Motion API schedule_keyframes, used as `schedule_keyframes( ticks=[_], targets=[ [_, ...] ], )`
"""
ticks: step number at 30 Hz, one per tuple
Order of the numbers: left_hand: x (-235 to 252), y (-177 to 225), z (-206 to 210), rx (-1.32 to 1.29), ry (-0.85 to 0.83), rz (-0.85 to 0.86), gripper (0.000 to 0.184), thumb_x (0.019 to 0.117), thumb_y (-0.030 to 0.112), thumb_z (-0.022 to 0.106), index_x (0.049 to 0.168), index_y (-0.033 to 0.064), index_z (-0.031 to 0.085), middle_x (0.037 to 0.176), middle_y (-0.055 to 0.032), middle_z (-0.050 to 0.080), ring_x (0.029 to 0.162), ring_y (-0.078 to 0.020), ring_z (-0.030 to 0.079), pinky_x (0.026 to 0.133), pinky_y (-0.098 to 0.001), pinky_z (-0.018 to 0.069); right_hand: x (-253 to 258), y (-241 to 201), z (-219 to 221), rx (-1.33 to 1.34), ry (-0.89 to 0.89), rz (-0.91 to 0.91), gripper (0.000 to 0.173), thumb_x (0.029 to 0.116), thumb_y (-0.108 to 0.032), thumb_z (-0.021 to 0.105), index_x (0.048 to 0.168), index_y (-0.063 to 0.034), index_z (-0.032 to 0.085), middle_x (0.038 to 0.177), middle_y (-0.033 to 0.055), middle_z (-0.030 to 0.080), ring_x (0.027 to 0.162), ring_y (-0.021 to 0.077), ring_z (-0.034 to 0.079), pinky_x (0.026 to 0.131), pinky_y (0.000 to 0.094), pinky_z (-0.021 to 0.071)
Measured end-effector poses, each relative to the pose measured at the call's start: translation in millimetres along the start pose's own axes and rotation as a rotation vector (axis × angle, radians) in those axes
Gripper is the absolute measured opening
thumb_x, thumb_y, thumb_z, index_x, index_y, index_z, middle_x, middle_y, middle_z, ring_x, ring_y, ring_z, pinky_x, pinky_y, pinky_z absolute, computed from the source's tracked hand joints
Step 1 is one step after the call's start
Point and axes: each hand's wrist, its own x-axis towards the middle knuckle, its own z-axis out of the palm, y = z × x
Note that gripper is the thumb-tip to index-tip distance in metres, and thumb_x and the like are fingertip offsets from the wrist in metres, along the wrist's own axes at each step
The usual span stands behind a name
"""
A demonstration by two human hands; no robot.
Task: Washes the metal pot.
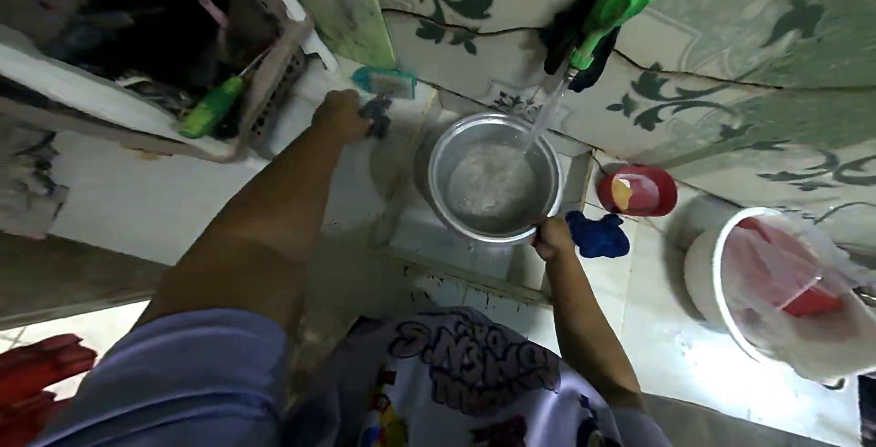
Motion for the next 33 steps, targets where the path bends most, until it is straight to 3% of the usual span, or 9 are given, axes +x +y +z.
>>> schedule_keyframes(
  ticks=[4, 7, 10, 13, 15, 17, 24, 28, 33],
  targets=[
    [-28, -37, -4, 0.018, 0.054, 0.038, 0.058, 0.0951, 0.021, 0.074, 0.143, -0.0032, 0.051, 0.149, -0.0341, 0.044, 0.140, -0.0543, 0.041, 0.108, -0.0740, 0.0364, -10, 3, -32, -0.038, -0.064, 0.053, 0.047, 0.0971, 0.002, 0.053, 0.141, -0.0061, 0.040, 0.097, 0.0152, 0.061, 0.074, 0.0235, 0.065, 0.059, 0.0408, 0.0574],
    [-56, -56, -16, -0.024, 0.046, 0.070, 0.063, 0.0976, 0.021, 0.071, 0.149, -0.0042, 0.045, 0.156, -0.0362, 0.034, 0.147, -0.0540, 0.031, 0.117, -0.0693, 0.0290, -7, 0, -53, 0.037, 0.002, 0.051, 0.044, 0.0972, 0.002, 0.050, 0.139, -0.0072, 0.039, 0.095, 0.0130, 0.058, 0.073, 0.0207, 0.062, 0.057, 0.0374, 0.0551],
    [-76, -62, -18, -0.051, 0.050, 0.045, 0.065, 0.0984, 0.023, 0.071, 0.151, -0.0039, 0.043, 0.159, -0.0359, 0.031, 0.148, -0.0534, 0.030, 0.117, -0.0689, 0.0289, -2, -4, -33, 0.154, 0.027, 0.082, 0.032, 0.0984, -0.001, 0.049, 0.129, -0.0067, 0.045, 0.092, 0.0125, 0.058, 0.069, 0.0192, 0.060, 0.056, 0.0344, 0.0539],
    [-83, -45, -9, -0.071, 0.032, 0.059, 0.062, 0.1004, 0.024, 0.068, 0.150, -0.0046, 0.043, 0.159, -0.0340, 0.032, 0.148, -0.0509, 0.031, 0.118, -0.0660, 0.0298, 1, 0, -2, 0.191, -0.010, 0.101, 0.025, 0.0983, -0.003, 0.051, 0.123, -0.0056, 0.049, 0.090, 0.0130, 0.058, 0.066, 0.0194, 0.059, 0.054, 0.0336, 0.0526],
    [-75, -38, 7, -0.080, 0.041, 0.133, 0.060, 0.0995, 0.024, 0.069, 0.147, -0.0044, 0.047, 0.156, -0.0326, 0.038, 0.145, -0.0491, 0.037, 0.117, -0.0633, 0.0343, -5, 0, 8, 0.154, -0.039, 0.105, 0.032, 0.0984, -0.002, 0.052, 0.130, -0.0070, 0.047, 0.093, 0.0131, 0.057, 0.069, 0.0198, 0.058, 0.055, 0.0341, 0.0518],
    [-69, -32, 17, -0.094, 0.023, 0.180, 0.059, 0.1003, 0.027, 0.068, 0.148, -0.0016, 0.047, 0.157, -0.0308, 0.037, 0.147, -0.0468, 0.035, 0.119, -0.0619, 0.0326, -8, 0, 5, 0.126, -0.041, 0.104, 0.040, 0.0978, -0.001, 0.051, 0.136, -0.0085, 0.044, 0.096, 0.0132, 0.057, 0.072, 0.0204, 0.059, 0.056, 0.0346, 0.0524],
    [-93, -3, 4, -0.216, -0.142, 0.093, 0.061, 0.1056, 0.035, 0.059, 0.155, 0.0054, 0.040, 0.162, -0.0253, 0.033, 0.149, -0.0443, 0.034, 0.118, -0.0645, 0.0305, 3, -1, -29, 0.212, -0.020, 0.098, 0.043, 0.0982, -0.001, 0.047, 0.139, -0.0115, 0.040, 0.101, 0.0149, 0.059, 0.080, 0.0237, 0.064, 0.063, 0.0406, 0.0571],
    [-93, 18, 25, -0.401, -0.255, 0.062, 0.059, 0.1078, 0.038, 0.053, 0.157, 0.0077, 0.038, 0.160, -0.0242, 0.037, 0.145, -0.0435, 0.040, 0.116, -0.0629, 0.0340, 8, 8, -6, 0.278, -0.048, 0.102, 0.033, 0.0977, 0.000, 0.047, 0.130, -0.0087, 0.045, 0.096, 0.0141, 0.060, 0.076, 0.0229, 0.063, 0.062, 0.0399, 0.0567],
    [-85, 44, 41, -0.574, -0.298, 0.056, 0.058, 0.1127, 0.043, 0.032, 0.155, 0.0038, 0.038, 0.157, -0.0247, 0.042, 0.144, -0.0393, 0.043, 0.116, -0.0577, 0.0351, 4, 11, -1, 0.274, -0.113, 0.116, 0.028, 0.0965, 0.001, 0.048, 0.123, -0.0092, 0.047, 0.084, 0.0099, 0.058, 0.065, 0.0181, 0.061, 0.056, 0.0342, 0.0543]
  ],
)
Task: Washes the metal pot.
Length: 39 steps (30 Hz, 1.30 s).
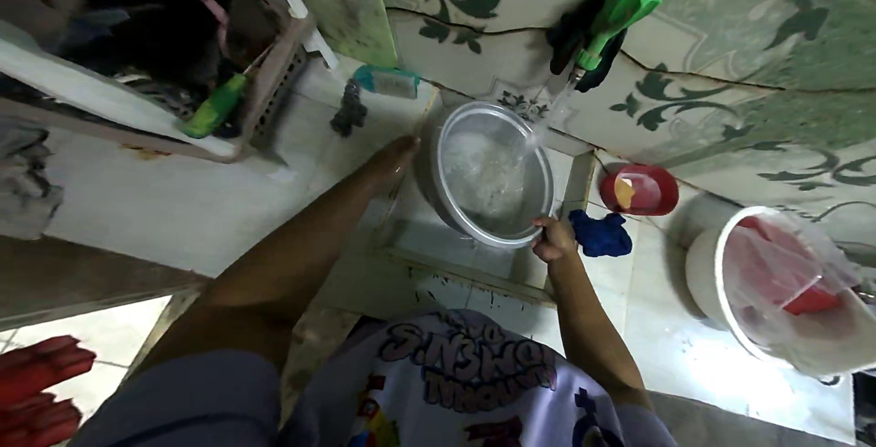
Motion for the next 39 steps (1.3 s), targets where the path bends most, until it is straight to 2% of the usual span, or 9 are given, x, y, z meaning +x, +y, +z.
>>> schedule_keyframes(
  ticks=[5, 9, 14, 18, 21, 23, 27, 30, 39],
  targets=[
    [-26, 11, -1, -0.168, -0.059, -0.022, 0.053, 0.1129, 0.033, 0.037, 0.158, 0.0060, 0.032, 0.163, -0.0184, 0.033, 0.150, -0.0308, 0.035, 0.121, -0.0503, 0.0311, -1, -7, -19, 0.011, -0.001, -0.062, 0.035, 0.0969, 0.002, 0.046, 0.130, -0.0088, 0.044, 0.091, 0.0123, 0.062, 0.073, 0.0215, 0.066, 0.061, 0.0385, 0.0583],
    [-39, -15, 50, -0.293, -0.040, 0.079, 0.073, 0.0982, 0.031, 0.067, 0.156, 0.0043, 0.032, 0.145, -0.0183, 0.053, 0.126, -0.0220, 0.058, 0.104, -0.0392, 0.0511, 5, -18, -8, -0.106, -0.042, -0.181, 0.042, 0.0982, 0.004, 0.044, 0.137, -0.0119, 0.042, 0.090, 0.0107, 0.062, 0.067, 0.0191, 0.065, 0.055, 0.0351, 0.0560],
    [-17, -23, 98, -0.418, 0.011, -0.258, 0.064, 0.1045, 0.025, 0.062, 0.155, 0.0026, 0.030, 0.139, -0.0266, 0.055, 0.118, -0.0338, 0.063, 0.097, -0.0496, 0.0548, -8, -56, 19, -0.502, 0.074, -0.419, 0.042, 0.0986, 0.002, 0.057, 0.139, -0.0052, 0.048, 0.088, 0.0094, 0.060, 0.060, 0.0125, 0.055, 0.053, 0.0287, 0.0499],
    [20, -37, 119, -0.513, -0.043, -0.433, 0.058, 0.1106, 0.039, 0.046, 0.155, 0.0046, 0.032, 0.138, -0.0299, 0.055, 0.111, -0.0369, 0.066, 0.091, -0.0478, 0.0578, -20, -92, 31, -0.923, 0.081, -0.605, 0.052, 0.0971, -0.002, 0.061, 0.147, -0.0051, 0.046, 0.120, 0.0218, 0.065, 0.096, 0.0292, 0.067, 0.082, 0.0516, 0.0570],
    [51, -34, 117, -0.490, 0.044, -0.469, 0.055, 0.1115, 0.040, 0.042, 0.152, 0.0024, 0.038, 0.142, -0.0299, 0.051, 0.117, -0.0400, 0.062, 0.094, -0.0530, 0.0555, -37, -108, 46, -1.252, 0.068, -0.705, 0.056, 0.0977, -0.004, 0.060, 0.151, -0.0055, 0.046, 0.124, 0.0297, 0.065, 0.112, 0.0466, 0.064, 0.093, 0.0686, 0.0488],
    [64, -25, 106, -0.321, 0.096, -0.434, 0.056, 0.1114, 0.042, 0.040, 0.148, -0.0009, 0.042, 0.137, -0.0298, 0.054, 0.113, -0.0401, 0.062, 0.092, -0.0553, 0.0539, -46, -106, 51, -1.433, 0.071, -0.767, 0.058, 0.0975, -0.007, 0.062, 0.153, -0.0106, 0.045, 0.120, 0.0297, 0.067, 0.103, 0.0517, 0.066, 0.084, 0.0731, 0.0496],
    [89, -23, 93, -0.184, 0.130, -0.333, 0.060, 0.1112, 0.041, 0.042, 0.151, -0.0043, 0.038, 0.141, -0.0321, 0.052, 0.124, -0.0433, 0.059, 0.102, -0.0581, 0.0497, -42, -90, 50, -1.543, 0.038, -0.907, 0.071, 0.0908, 0.001, 0.067, 0.156, -0.0188, 0.046, 0.152, 0.0246, 0.051, 0.109, 0.0508, 0.067, 0.085, 0.0696, 0.0530],
    [95, -29, 96, -0.160, 0.134, -0.300, 0.063, 0.1108, 0.043, 0.042, 0.155, -0.0013, 0.032, 0.145, -0.0314, 0.050, 0.128, -0.0427, 0.057, 0.105, -0.0573, 0.0492, -38, -77, 42, -1.497, 0.058, -1.028, 0.069, 0.0885, 0.002, 0.067, 0.153, -0.0188, 0.051, 0.152, 0.0248, 0.050, 0.111, 0.0503, 0.067, 0.083, 0.0683, 0.0547],
    [97, -17, 109, -0.091, 0.047, -0.140, 0.060, 0.1115, 0.038, 0.042, 0.154, -0.0033, 0.032, 0.144, -0.0319, 0.051, 0.128, -0.0432, 0.057, 0.107, -0.0572, 0.0465, -46, -67, 12, -1.506, 0.145, -1.306, 0.073, 0.0811, 0.004, 0.069, 0.149, -0.0194, 0.057, 0.152, 0.0310, 0.047, 0.075, 0.0460, 0.072, 0.061, 0.0584, 0.0568]
  ],
)
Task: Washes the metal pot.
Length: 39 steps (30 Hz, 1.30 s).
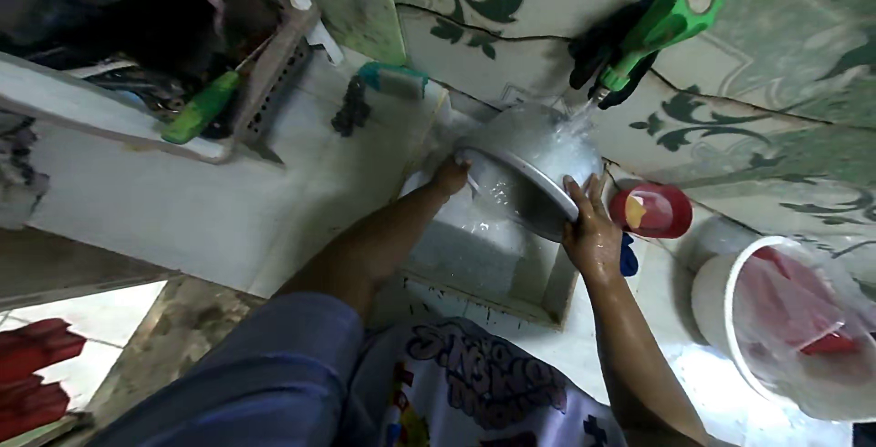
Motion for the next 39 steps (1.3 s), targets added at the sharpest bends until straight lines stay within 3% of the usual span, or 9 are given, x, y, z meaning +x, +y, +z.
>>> schedule_keyframes(
  ticks=[5, 9, 14, 18, 21, 25, 31, 34, 39],
  targets=[
    [-18, 50, -6, 0.260, 0.036, 0.242, 0.053, 0.1100, 0.027, 0.049, 0.154, 0.0020, 0.034, 0.140, -0.0278, 0.056, 0.125, -0.0429, 0.061, 0.106, -0.0585, 0.0467, 0, 12, -9, -0.063, -0.004, 0.039, 0.071, 0.0834, 0.004, 0.068, 0.149, -0.0194, 0.057, 0.152, 0.0308, 0.047, 0.074, 0.0470, 0.071, 0.059, 0.0589, 0.0557],
    [-37, 90, -11, 0.438, -0.051, 0.649, 0.052, 0.1022, 0.015, 0.061, 0.152, 0.0073, 0.046, 0.151, -0.0179, 0.052, 0.131, -0.0356, 0.058, 0.109, -0.0560, 0.0466, 15, 21, -23, -0.093, -0.098, 0.056, 0.068, 0.0853, 0.004, 0.066, 0.149, -0.0193, 0.057, 0.152, 0.0277, 0.049, 0.084, 0.0500, 0.072, 0.064, 0.0649, 0.0549],
    [-48, 129, -5, 0.644, -0.235, 1.104, 0.043, 0.0991, 0.025, 0.067, 0.139, 0.0093, 0.063, 0.148, -0.0163, 0.057, 0.144, -0.0347, 0.047, 0.119, -0.0489, 0.0364, 55, 29, -33, -0.113, -0.235, -0.073, 0.051, 0.0909, 0.001, 0.064, 0.140, -0.0134, 0.063, 0.143, 0.0201, 0.060, 0.097, 0.0495, 0.071, 0.071, 0.0693, 0.0540],
    [-52, 134, -11, 0.538, -0.242, 0.913, 0.040, 0.1030, 0.015, 0.061, 0.141, 0.0026, 0.059, 0.137, -0.0196, 0.063, 0.126, -0.0335, 0.062, 0.110, -0.0517, 0.0467, 90, 29, -17, 0.008, -0.157, -0.052, 0.031, 0.1015, -0.017, 0.062, 0.131, -0.0081, 0.068, 0.119, 0.0204, 0.072, 0.111, 0.0452, 0.067, 0.092, 0.0646, 0.0526],
    [-52, 128, -20, 0.477, -0.167, 0.784, 0.049, 0.1014, 0.010, 0.061, 0.148, 0.0037, 0.050, 0.138, -0.0209, 0.062, 0.125, -0.0341, 0.063, 0.109, -0.0520, 0.0480, 109, 9, 8, 0.078, -0.044, -0.013, 0.037, 0.0990, -0.025, 0.065, 0.126, 0.0000, 0.068, 0.125, 0.0255, 0.067, 0.122, 0.0468, 0.060, 0.104, 0.0627, 0.0448],
    [-41, 120, -26, 0.493, -0.142, 0.757, 0.076, 0.0893, 0.004, 0.073, 0.155, -0.0001, 0.035, 0.149, -0.0230, 0.053, 0.135, -0.0340, 0.055, 0.114, -0.0491, 0.0441, 127, -22, 45, 0.028, 0.008, -0.185, 0.066, 0.0866, -0.050, 0.075, 0.137, -0.0098, 0.063, 0.142, 0.0173, 0.061, 0.138, 0.0416, 0.050, 0.118, 0.0684, 0.0253],
    [-42, 118, -36, 0.587, -0.148, 0.578, 0.090, 0.0893, 0.003, 0.072, 0.163, 0.0059, 0.020, 0.158, -0.0227, 0.042, 0.141, -0.0386, 0.049, 0.114, -0.0556, 0.0410, 145, -23, 58, -0.016, -0.036, -0.321, 0.072, 0.0878, -0.059, 0.068, 0.144, -0.0164, 0.058, 0.150, 0.0170, 0.054, 0.143, 0.0425, 0.044, 0.120, 0.0699, 0.0174],
    [-45, 113, -35, 0.576, -0.124, 0.578, 0.077, 0.0958, 0.001, 0.062, 0.162, 0.0065, 0.024, 0.153, -0.0243, 0.048, 0.136, -0.0398, 0.054, 0.111, -0.0570, 0.0433, 143, -9, 52, -0.022, 0.009, -0.111, 0.058, 0.0951, -0.048, 0.061, 0.144, -0.0165, 0.059, 0.145, 0.0179, 0.058, 0.139, 0.0425, 0.048, 0.119, 0.0671, 0.0237],
    [-58, 88, -32, 0.430, -0.043, 0.518, 0.070, 0.0992, 0.005, 0.058, 0.161, 0.0016, 0.024, 0.153, -0.0270, 0.046, 0.138, -0.0368, 0.052, 0.114, -0.0513, 0.0420, 110, 54, 52, 0.204, -0.077, 0.558, 0.046, 0.1076, -0.020, 0.040, 0.151, -0.0068, 0.048, 0.142, 0.0231, 0.058, 0.131, 0.0411, 0.057, 0.106, 0.0599, 0.0467]
  ],
)
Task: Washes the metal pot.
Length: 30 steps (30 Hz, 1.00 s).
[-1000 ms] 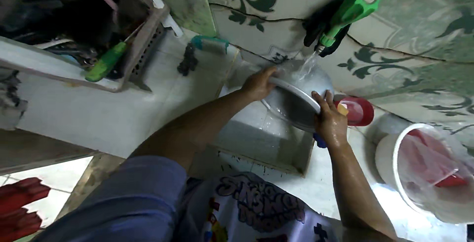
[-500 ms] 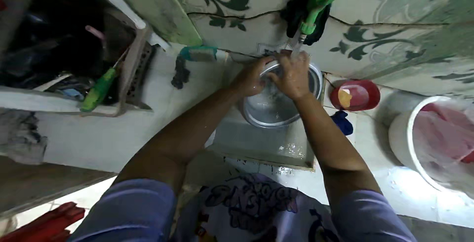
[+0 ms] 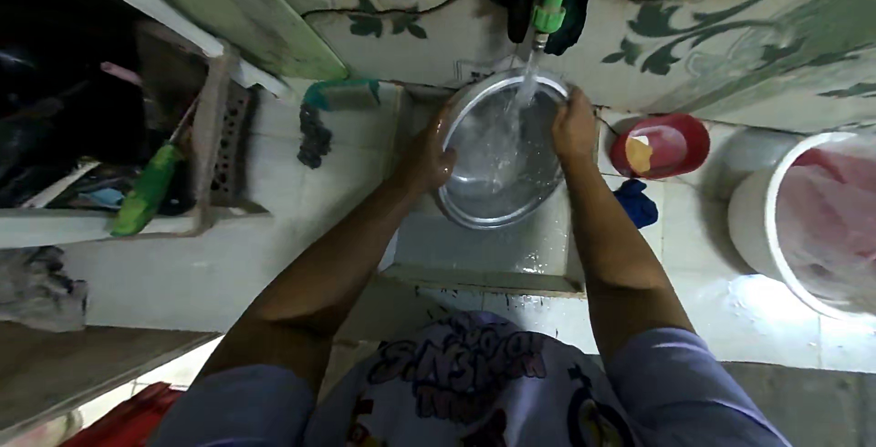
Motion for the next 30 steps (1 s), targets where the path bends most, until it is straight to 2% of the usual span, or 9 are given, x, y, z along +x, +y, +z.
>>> schedule_keyframes(
  ticks=[3, 5, 8, 10, 12, 16, 21, 24, 30],
  targets=[
    [-9, 0, 11, -0.199, 0.128, -0.096, 0.069, 0.0997, 0.002, 0.057, 0.161, 0.0018, 0.024, 0.158, -0.0237, 0.040, 0.141, -0.0286, 0.049, 0.115, -0.0430, 0.0426, -27, 56, 36, 0.161, -0.193, 0.368, 0.047, 0.1113, -0.028, 0.039, 0.149, -0.0002, 0.043, 0.131, 0.0314, 0.061, 0.120, 0.0479, 0.062, 0.098, 0.0658, 0.0485],
    [-7, 1, 19, -0.286, 0.226, -0.101, 0.067, 0.0987, 0.001, 0.055, 0.160, 0.0019, 0.026, 0.159, -0.0208, 0.041, 0.141, -0.0230, 0.049, 0.115, -0.0374, 0.0433, -61, 69, 64, 0.297, -0.266, 0.549, 0.050, 0.1128, -0.035, 0.033, 0.147, -0.0003, 0.045, 0.127, 0.0307, 0.063, 0.113, 0.0451, 0.065, 0.095, 0.0631, 0.0520],
    [-2, 11, 22, -0.260, 0.255, -0.100, 0.063, 0.0991, 0.000, 0.053, 0.158, 0.0009, 0.031, 0.158, -0.0203, 0.042, 0.142, -0.0214, 0.048, 0.116, -0.0353, 0.0408, -113, 56, 86, 0.548, -0.302, 0.748, 0.057, 0.1136, -0.044, 0.024, 0.137, 0.0004, 0.050, 0.097, 0.0203, 0.066, 0.073, 0.0280, 0.068, 0.068, 0.0448, 0.0597],
    [1, 17, 23, -0.189, 0.233, -0.060, 0.059, 0.0999, 0.002, 0.054, 0.156, 0.0013, 0.035, 0.154, -0.0214, 0.047, 0.139, -0.0247, 0.051, 0.115, -0.0392, 0.0424, -129, 50, 89, 0.758, -0.351, 0.874, 0.056, 0.1137, -0.044, 0.026, 0.132, 0.0021, 0.051, 0.088, 0.0173, 0.063, 0.063, 0.0236, 0.065, 0.061, 0.0386, 0.0591],
    [6, 18, 25, -0.157, 0.197, -0.001, 0.059, 0.0989, 0.002, 0.054, 0.156, 0.0029, 0.037, 0.150, -0.0210, 0.052, 0.136, -0.0262, 0.054, 0.113, -0.0425, 0.0449, -130, 61, 89, 0.890, -0.334, 0.907, 0.049, 0.1131, -0.040, 0.035, 0.128, 0.0024, 0.053, 0.089, 0.0145, 0.063, 0.063, 0.0196, 0.065, 0.061, 0.0342, 0.0590],
    [16, 21, 21, -0.177, 0.121, -0.034, 0.063, 0.0993, -0.001, 0.053, 0.158, 0.0032, 0.033, 0.156, -0.0201, 0.046, 0.141, -0.0242, 0.050, 0.116, -0.0399, 0.0422, -115, 96, 76, 1.103, -0.073, 0.789, 0.033, 0.1065, -0.030, 0.057, 0.129, -0.0056, 0.057, 0.094, 0.0052, 0.063, 0.068, 0.0096, 0.057, 0.060, 0.0249, 0.0516],
    [19, 9, 18, -0.232, 0.134, -0.054, 0.063, 0.0997, 0.000, 0.053, 0.158, 0.0013, 0.031, 0.156, -0.0227, 0.044, 0.141, -0.0248, 0.049, 0.116, -0.0375, 0.0422, -119, 126, 84, 1.384, -0.150, 0.715, 0.023, 0.1115, -0.033, 0.042, 0.123, -0.0165, 0.054, 0.077, -0.0037, 0.060, 0.057, 0.0050, 0.056, 0.052, 0.0203, 0.0508],
    [20, 3, 17, -0.250, 0.138, -0.056, 0.062, 0.1000, 0.000, 0.053, 0.158, 0.0025, 0.031, 0.157, -0.0214, 0.042, 0.141, -0.0233, 0.048, 0.116, -0.0366, 0.0417, -121, 131, 90, 1.470, -0.139, 0.737, 0.025, 0.1124, -0.027, 0.040, 0.131, -0.0136, 0.050, 0.084, -0.0015, 0.062, 0.062, 0.0060, 0.060, 0.057, 0.0212, 0.0545],
    [21, -2, 15, -0.265, 0.164, -0.046, 0.062, 0.0989, -0.002, 0.054, 0.157, 0.0025, 0.033, 0.155, -0.0200, 0.044, 0.139, -0.0201, 0.050, 0.114, -0.0339, 0.0434, -120, 125, 86, 1.572, -0.072, 0.781, 0.021, 0.1114, -0.021, 0.042, 0.129, -0.0133, 0.051, 0.087, -0.0005, 0.063, 0.068, 0.0073, 0.063, 0.064, 0.0231, 0.0573]
  ],
)
